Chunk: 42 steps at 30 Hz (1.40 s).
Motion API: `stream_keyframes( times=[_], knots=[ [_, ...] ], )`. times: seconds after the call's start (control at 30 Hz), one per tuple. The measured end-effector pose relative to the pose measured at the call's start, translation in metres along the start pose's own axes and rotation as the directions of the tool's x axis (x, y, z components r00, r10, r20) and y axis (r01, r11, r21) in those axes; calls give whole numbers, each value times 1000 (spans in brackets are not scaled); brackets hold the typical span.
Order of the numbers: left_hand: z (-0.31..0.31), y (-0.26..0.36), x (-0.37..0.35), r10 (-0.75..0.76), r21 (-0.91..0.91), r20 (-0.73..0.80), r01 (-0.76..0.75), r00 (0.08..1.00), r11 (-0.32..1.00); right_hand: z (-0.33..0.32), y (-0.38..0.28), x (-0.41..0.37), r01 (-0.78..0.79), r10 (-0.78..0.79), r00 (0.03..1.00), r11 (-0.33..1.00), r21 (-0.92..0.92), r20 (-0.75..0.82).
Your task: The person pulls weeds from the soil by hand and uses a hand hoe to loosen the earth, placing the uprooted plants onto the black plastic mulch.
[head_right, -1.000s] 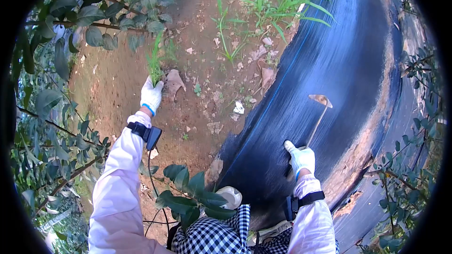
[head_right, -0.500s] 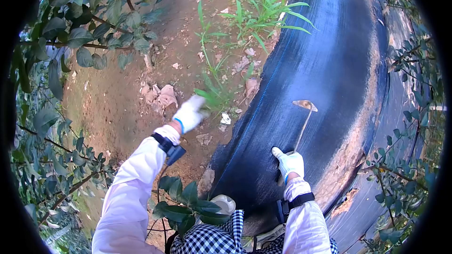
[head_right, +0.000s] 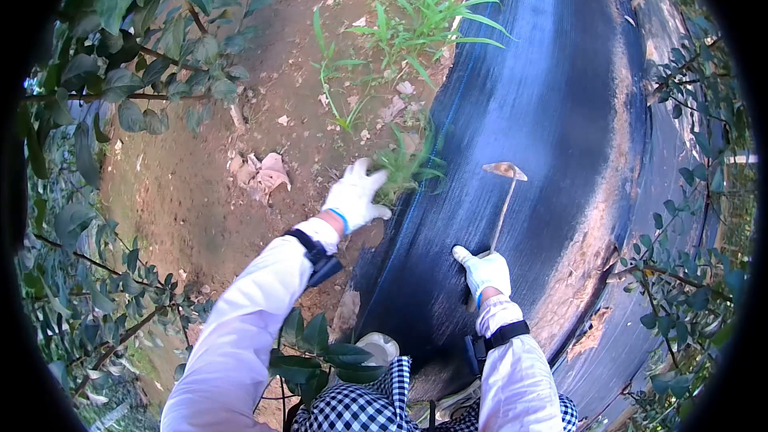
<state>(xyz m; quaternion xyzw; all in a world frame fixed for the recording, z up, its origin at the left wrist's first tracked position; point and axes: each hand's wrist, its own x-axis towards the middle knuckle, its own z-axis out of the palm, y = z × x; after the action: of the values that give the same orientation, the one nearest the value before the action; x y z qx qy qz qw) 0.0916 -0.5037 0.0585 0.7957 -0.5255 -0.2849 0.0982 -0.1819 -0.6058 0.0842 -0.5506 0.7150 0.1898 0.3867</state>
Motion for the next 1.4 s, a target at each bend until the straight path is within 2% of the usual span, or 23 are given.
stream_keyframes(
  times=[0.07,0.17,0.27,0.3,0.33,0.37,0.4,0.43,0.47,0.53,0.6,0.63,0.73,0.87,0.93,1.03,1.13,1.17,1.2,1.27,1.33,1.37,1.4],
  knots=[
    [24,-7,16,32,-33,54,-30,998,999,1,5,1,9,-9,1000,1000,4,-12],
    [42,-16,20,39,-127,-106,-52,994,991,4,7,5,53,-53,997,999,1,-48],
    [23,16,23,-458,-632,-313,177,832,755,5,9,9,-15,15,999,1000,-18,-33],
    [23,36,32,-475,-816,-427,-101,769,569,3,6,5,-17,17,1000,1000,3,-17],
    [1,64,34,-457,-826,-308,4,834,564,3,5,1,-27,27,1000,1000,5,-14],
    [-2,81,37,-219,-637,-386,-87,896,766,2,3,-1,-29,29,1000,1000,4,-13],
    [-34,111,32,-48,-660,-213,-107,976,744,1,0,-1,-28,28,999,1000,5,-16],
    [-29,130,38,122,-616,-324,-307,938,726,2,2,0,-11,11,1000,1000,-1,-24],
    [-26,135,36,222,-734,-154,-261,963,626,4,6,4,16,-16,999,1000,13,-40],
    [-33,107,39,221,-708,-112,-234,969,666,11,16,13,65,-61,996,997,50,-72],
    [-29,47,35,42,-630,-180,-148,983,762,13,17,16,76,-72,993,996,45,-89],
    [-33,17,27,-121,-596,-173,-6,977,803,11,17,16,80,-77,993,996,32,-85],
    [-31,-72,2,-238,-442,-131,158,962,883,12,18,14,64,-61,995,997,32,-79],
    [-13,-63,-5,32,-54,-55,-35,998,998,8,11,9,61,-62,995,998,-9,-82],
    [0,-48,7,15,-8,-302,-18,953,1000,11,14,13,60,-59,994,998,6,-91],
    [20,-58,36,125,85,-156,-113,980,990,10,15,11,54,-53,995,998,18,-85],
    [14,-63,43,-103,-167,-277,58,955,984,5,8,9,36,-36,998,999,-3,-49],
    [12,-70,45,-281,-357,-444,121,851,926,3,6,7,10,-10,999,1000,-15,-33],
    [8,-80,49,-391,-400,-446,212,805,892,2,4,4,-21,20,1000,999,-28,-16],
    [1,-81,58,-284,-263,-585,153,760,953,0,1,-1,-28,28,1000,999,-31,12],
    [-4,-80,72,-112,-12,-296,114,949,993,-3,-2,-4,-32,32,999,999,-38,15],
    [-7,-84,76,64,92,-310,-37,949,995,-2,0,-4,-20,19,1000,996,-84,-20],
    [-11,-90,77,-116,-236,-400,20,909,971,-9,4,-6,21,-23,997,999,-37,-69]
  ],
)
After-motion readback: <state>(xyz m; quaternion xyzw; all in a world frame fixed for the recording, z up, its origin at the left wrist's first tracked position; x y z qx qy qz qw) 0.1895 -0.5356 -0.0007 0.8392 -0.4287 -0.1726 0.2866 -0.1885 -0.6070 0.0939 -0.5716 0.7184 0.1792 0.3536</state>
